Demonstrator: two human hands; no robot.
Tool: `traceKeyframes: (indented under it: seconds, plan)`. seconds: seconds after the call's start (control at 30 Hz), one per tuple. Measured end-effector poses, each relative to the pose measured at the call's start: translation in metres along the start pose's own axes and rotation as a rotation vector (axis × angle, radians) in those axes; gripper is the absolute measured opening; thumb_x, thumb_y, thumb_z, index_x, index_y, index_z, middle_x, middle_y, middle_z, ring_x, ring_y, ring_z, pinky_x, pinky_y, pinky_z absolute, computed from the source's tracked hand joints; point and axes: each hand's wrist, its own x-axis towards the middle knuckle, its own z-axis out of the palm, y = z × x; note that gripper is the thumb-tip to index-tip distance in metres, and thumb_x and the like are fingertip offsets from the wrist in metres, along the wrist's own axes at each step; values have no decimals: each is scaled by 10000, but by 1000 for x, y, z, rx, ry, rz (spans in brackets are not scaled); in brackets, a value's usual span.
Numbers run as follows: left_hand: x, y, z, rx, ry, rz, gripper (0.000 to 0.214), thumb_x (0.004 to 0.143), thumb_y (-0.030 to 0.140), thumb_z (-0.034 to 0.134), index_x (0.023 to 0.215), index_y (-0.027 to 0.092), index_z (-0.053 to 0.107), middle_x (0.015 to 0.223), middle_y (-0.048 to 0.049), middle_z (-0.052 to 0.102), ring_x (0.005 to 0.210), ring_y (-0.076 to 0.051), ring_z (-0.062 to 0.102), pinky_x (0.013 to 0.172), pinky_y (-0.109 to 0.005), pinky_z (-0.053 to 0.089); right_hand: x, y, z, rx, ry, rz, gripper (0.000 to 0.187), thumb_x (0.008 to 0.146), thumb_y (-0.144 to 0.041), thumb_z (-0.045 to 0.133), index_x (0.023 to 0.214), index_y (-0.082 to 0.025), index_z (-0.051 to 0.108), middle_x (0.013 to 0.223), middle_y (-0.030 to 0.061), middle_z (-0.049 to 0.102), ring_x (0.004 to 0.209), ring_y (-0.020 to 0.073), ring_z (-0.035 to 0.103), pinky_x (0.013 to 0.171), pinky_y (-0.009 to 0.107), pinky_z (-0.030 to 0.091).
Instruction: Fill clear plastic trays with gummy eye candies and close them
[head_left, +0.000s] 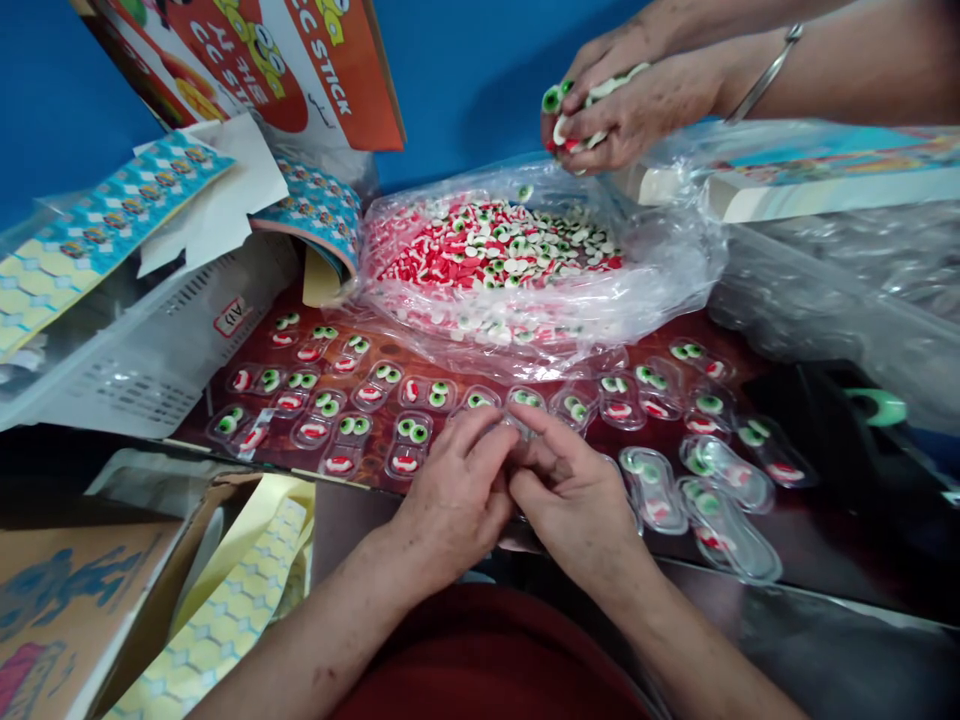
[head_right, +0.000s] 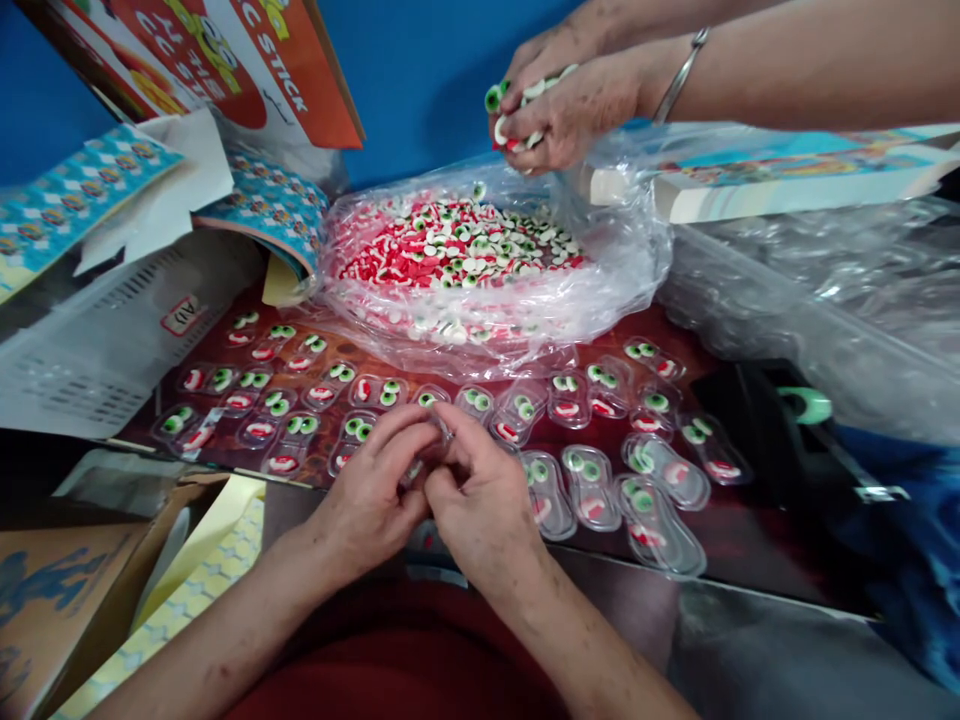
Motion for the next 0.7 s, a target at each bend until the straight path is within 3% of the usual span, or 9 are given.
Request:
traceKeyframes:
  seconds: [0.1,0.17,0.37,0.47,0.6,0.7]
  plan:
    - [0,5,-1,62,-98,-31,383,725,50,464,1097,141,442,1175,-158,480,1146,-264,452,906,-426,459,0,3,-1,-21,-32,-51,528,712,-128,491,1234,-207,477,850,22,685,740,137,640,736,298,524]
    - [0,7,-1,90,-88,-4,386,729,54,452,1105,133,426,1154,-165,488,1131,-277,455,883,-445,463,0,6,-1,-47,-32,-94,528,729,-132,499,1248,-218,464,943,39,684,830,149,644,795,317,514]
    - [1,3,8,137,181,96,336,769,93,460,1094,155,403,1021,-125,520,1018,-239,507,833,-413,483,-3,4,1,-198,23,-217,518,742,-111,490,1238,-262,482,1004,25,675,853,153,646,802,318,516]
    - [4,-2,10,128,243,103,274,817,78,405,1071,176,431,981,-96,542,979,-195,532,803,-345,500,-1,1,2,-237,37,-216,545,738,-105,477,1263,-250,449,956,21,678,785,142,645,743,294,524]
    - [7,-13,2,-52,252,-99,223,822,82,430,1011,173,507,954,-71,613,910,-155,586,804,-301,494,14,1,-9,-169,79,-202,451,736,-150,503,1184,-195,492,774,1,650,649,124,613,624,255,512]
    - [4,-20,-13,-130,317,-322,151,829,182,509,968,187,571,906,-41,656,826,-146,616,765,-289,498,25,2,-28,-223,240,-301,358,715,-161,545,1071,-194,555,744,-8,624,641,123,593,633,261,498]
